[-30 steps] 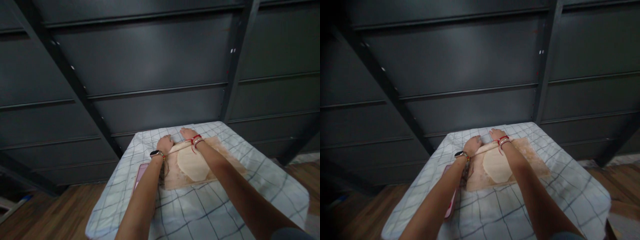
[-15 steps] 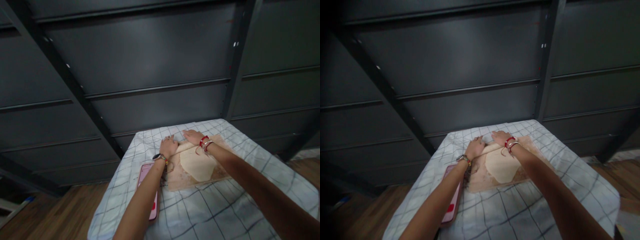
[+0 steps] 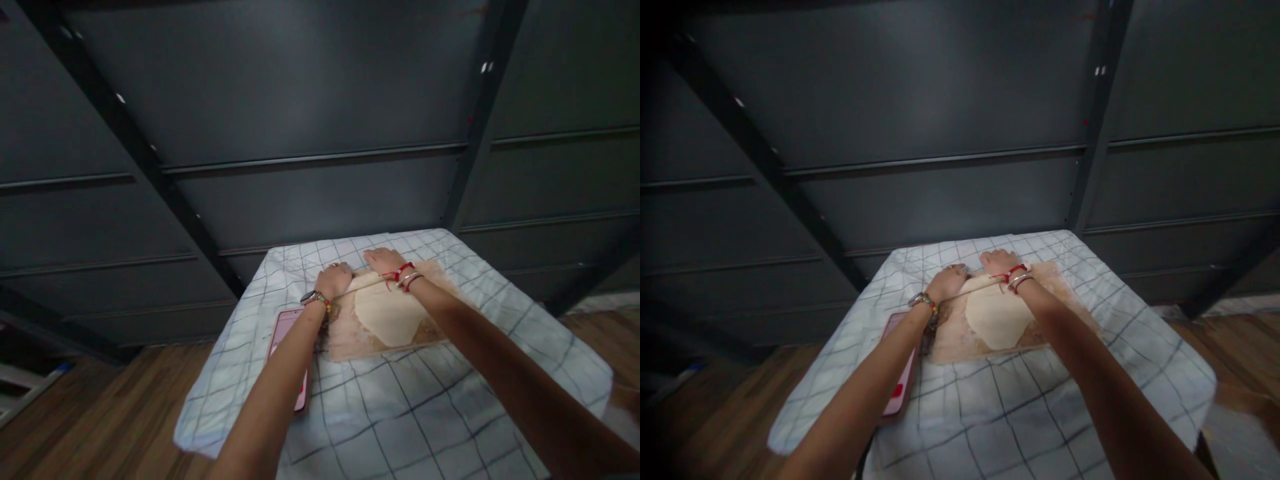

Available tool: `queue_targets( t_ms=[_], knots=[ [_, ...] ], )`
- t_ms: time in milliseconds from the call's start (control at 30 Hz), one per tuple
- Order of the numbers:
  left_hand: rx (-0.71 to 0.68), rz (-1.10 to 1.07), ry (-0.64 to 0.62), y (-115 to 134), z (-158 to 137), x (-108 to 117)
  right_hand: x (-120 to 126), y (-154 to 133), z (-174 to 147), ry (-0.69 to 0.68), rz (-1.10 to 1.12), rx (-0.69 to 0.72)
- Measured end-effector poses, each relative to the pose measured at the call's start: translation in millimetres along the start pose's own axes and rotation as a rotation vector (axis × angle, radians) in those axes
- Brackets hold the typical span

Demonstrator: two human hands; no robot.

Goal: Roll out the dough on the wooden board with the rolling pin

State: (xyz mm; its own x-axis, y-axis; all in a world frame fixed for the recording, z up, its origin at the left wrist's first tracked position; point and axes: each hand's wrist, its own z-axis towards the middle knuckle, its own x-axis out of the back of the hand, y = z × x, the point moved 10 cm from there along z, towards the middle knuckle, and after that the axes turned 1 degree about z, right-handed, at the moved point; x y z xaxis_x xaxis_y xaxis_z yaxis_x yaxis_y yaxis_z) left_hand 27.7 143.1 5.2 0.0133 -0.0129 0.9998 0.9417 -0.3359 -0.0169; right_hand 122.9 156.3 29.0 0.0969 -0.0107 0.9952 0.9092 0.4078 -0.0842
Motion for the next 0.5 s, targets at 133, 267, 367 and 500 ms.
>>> queue_targets(
  t_ms=[133, 267, 367, 500],
  knots=[
    [-0.025, -0.001, 0.063, 20.0, -26.6, 6.5, 0.6, -3.7, -35.3, 0.018, 0.004, -0.007],
    [-0.023, -0.068, 0.115, 34.6, -51.4, 16.5, 5.2, -11.4, -64.6, 0.035, 0.000, -0.009],
    [0.017, -0.094, 0.077, 40.6, -69.9, 13.4, 7.2, -18.7, -88.6, 0.051, -0.013, 0.010],
    [-0.031, -0.030, 0.175, 54.2, -91.6, 17.1, 3.3, -24.8, -126.4, 0.054, -0.033, 0.068]
  ],
)
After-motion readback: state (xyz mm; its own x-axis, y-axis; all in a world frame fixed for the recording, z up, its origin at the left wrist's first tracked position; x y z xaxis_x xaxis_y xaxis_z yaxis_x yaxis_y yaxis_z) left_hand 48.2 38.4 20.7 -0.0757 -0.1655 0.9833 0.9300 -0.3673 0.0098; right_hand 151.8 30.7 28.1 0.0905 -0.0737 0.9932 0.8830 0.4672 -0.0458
